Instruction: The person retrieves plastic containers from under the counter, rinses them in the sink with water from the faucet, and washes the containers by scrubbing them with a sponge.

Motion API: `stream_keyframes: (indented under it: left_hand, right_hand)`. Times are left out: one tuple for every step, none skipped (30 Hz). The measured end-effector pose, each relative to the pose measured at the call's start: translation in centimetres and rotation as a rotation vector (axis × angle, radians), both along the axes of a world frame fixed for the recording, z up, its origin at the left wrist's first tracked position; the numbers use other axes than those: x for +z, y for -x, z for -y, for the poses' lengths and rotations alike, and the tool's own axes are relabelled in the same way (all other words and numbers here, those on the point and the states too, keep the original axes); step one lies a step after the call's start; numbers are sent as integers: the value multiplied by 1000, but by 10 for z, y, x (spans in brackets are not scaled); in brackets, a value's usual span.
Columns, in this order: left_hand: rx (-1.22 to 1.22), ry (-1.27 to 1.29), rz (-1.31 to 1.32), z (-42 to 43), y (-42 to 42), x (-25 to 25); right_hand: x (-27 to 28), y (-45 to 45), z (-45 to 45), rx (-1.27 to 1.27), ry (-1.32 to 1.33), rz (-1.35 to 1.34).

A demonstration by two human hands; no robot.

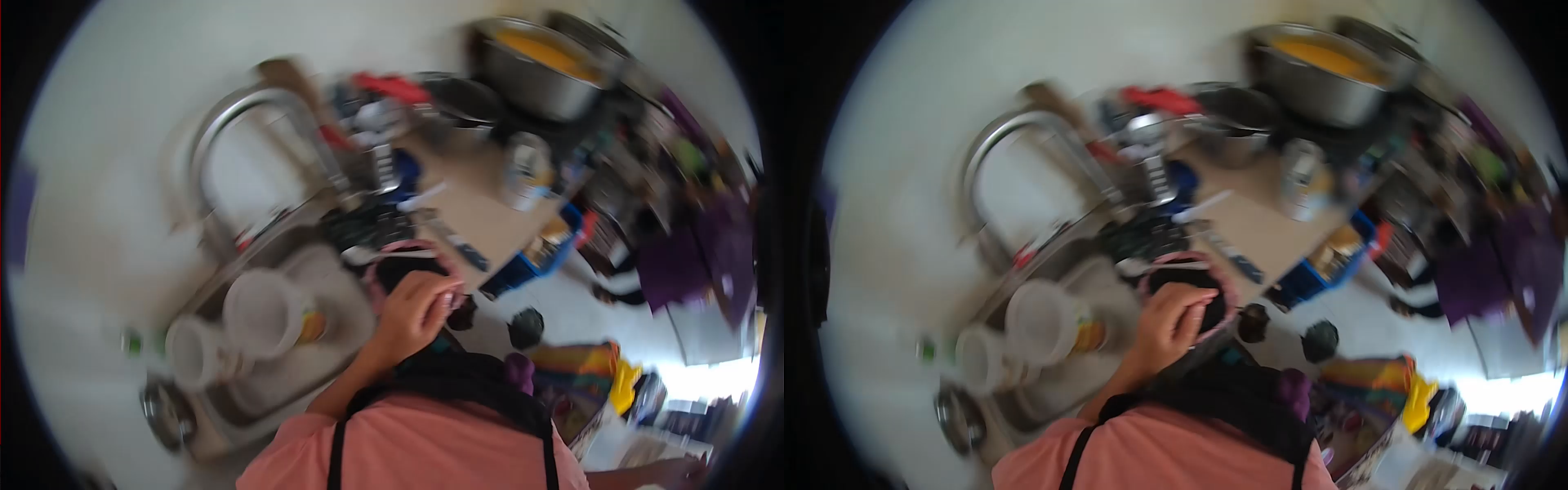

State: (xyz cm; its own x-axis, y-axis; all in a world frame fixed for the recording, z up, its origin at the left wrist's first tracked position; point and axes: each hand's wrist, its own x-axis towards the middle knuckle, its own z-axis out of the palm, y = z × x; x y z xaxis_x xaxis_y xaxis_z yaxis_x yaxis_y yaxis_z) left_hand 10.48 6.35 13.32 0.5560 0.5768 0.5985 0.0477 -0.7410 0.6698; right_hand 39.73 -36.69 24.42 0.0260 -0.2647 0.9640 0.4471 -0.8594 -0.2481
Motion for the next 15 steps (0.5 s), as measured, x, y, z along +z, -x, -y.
stream_keyframes:
  left_hand:
    - [124,-81,-4,-1,13,2]
    - [236,-159,-13,-2,26,3]
    - [329,-238,-27,0,38,2]
    - [480,-249,-62,2,56,1]
    - [642,-255,-132,4,76,1]
    - [791,-259,-198,6,97,0]
    - [931,-260,-263,8,115,-2]
    - [1033,-263,-348,11,131,-4]
    - [1131,-265,-434,14,146,-8]
    - [1225,-268,-521,15,161,-12]
    - [1166,-210,-656,14,176,-21]
    - [1101,-147,-787,11,190,-33]
    - [1033,-81,-914,9,201,-42]
    - [1072,-33,-824,5,209,-45]
    - [1106,11,-735,-2,216,-45]
  right_hand:
    - [10,4,-41,113,6,71]
    - [16,7,-81,236,-3,96]
    - [19,11,-116,363,-26,67]
    - [15,12,-141,499,-88,-87]
    - [11,14,-167,613,-162,-243]
    - [-2,-20,-157,398,37,-492]
    - [-16,-33,-178,608,75,-377]
    - [-30,-45,-199,825,125,-277]
    - [-20,-5,-242,928,88,-367]
    - [-27,3,-269,1070,119,-376]
    - [-26,28,-298,1161,116,-414]
    - [-40,26,-317,1408,114,-507]
    - [-35,60,-340,1536,150,-607]
    - [-40,77,-360,1746,234,-660]
    - [-34,101,-374,1792,403,-731]
